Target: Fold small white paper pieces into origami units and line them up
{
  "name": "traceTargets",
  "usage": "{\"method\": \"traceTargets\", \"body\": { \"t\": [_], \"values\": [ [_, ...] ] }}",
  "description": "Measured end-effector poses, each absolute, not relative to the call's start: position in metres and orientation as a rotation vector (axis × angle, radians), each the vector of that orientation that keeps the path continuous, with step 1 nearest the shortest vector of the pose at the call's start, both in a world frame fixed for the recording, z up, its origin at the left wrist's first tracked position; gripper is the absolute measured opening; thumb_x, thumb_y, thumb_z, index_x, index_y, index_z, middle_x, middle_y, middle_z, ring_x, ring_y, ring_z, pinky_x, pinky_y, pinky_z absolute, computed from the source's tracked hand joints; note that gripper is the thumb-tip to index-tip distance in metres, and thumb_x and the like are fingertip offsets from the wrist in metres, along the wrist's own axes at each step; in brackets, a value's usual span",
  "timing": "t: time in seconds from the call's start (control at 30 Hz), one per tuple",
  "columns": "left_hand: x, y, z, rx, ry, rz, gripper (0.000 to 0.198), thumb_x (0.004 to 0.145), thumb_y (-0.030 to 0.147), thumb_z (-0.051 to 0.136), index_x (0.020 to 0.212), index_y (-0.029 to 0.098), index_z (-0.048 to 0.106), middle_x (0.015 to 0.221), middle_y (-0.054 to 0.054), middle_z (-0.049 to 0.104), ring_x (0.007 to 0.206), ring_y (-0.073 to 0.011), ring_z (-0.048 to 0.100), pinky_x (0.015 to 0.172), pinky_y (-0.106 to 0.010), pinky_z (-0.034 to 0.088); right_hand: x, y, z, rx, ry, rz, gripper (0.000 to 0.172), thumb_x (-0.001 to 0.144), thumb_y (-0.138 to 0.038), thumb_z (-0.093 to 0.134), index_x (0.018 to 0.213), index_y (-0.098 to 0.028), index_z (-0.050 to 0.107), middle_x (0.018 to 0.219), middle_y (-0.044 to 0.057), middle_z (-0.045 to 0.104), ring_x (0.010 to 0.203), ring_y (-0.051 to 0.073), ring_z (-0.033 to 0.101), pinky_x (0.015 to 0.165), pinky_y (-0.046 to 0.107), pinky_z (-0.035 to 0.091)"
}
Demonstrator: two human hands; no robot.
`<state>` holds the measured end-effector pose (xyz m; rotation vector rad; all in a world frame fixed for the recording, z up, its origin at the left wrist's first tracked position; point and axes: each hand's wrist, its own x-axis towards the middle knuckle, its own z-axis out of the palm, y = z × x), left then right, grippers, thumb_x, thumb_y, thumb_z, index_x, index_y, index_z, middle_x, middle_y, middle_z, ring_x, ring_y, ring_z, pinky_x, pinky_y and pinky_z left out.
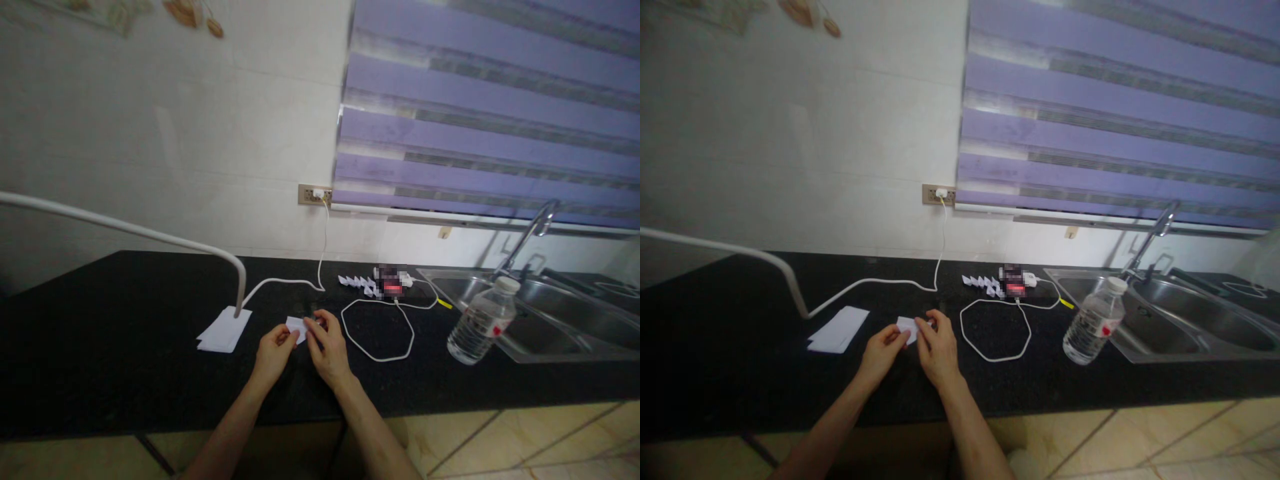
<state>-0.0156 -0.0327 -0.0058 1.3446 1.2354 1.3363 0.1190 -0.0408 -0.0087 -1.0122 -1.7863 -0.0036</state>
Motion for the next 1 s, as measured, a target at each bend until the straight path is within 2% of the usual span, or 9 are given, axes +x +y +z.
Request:
{"method": "traceTargets", "body": {
  "t": [0.4,1.0],
  "values": [
    [-0.015,-0.034,-0.004,1.378,1.253,1.337,0.027,0.061,0.041,0.058,0.054,0.017,0.047,0.048,0.006,0.047,0.050,-0.0098,0.048,0.051,-0.019,0.037,0.119,-0.042,-0.008,-1.004,-1.825,0.002,0.035,0.079,-0.014,0.046,0.112,-0.023,0.052,0.114,0.010,0.043,0.100,0.019,0.046,0.083,0.036,0.043],
    [-0.017,-0.030,-0.014,1.439,1.236,1.364,0.022,0.065,0.036,0.057,0.057,0.017,0.050,0.052,0.005,0.049,0.052,-0.0098,0.049,0.051,-0.018,0.037,0.119,-0.042,-0.009,-1.002,-1.846,-0.013,0.036,0.079,-0.013,0.045,0.113,-0.023,0.051,0.113,0.010,0.044,0.101,0.020,0.045,0.082,0.037,0.043]
  ]
}}
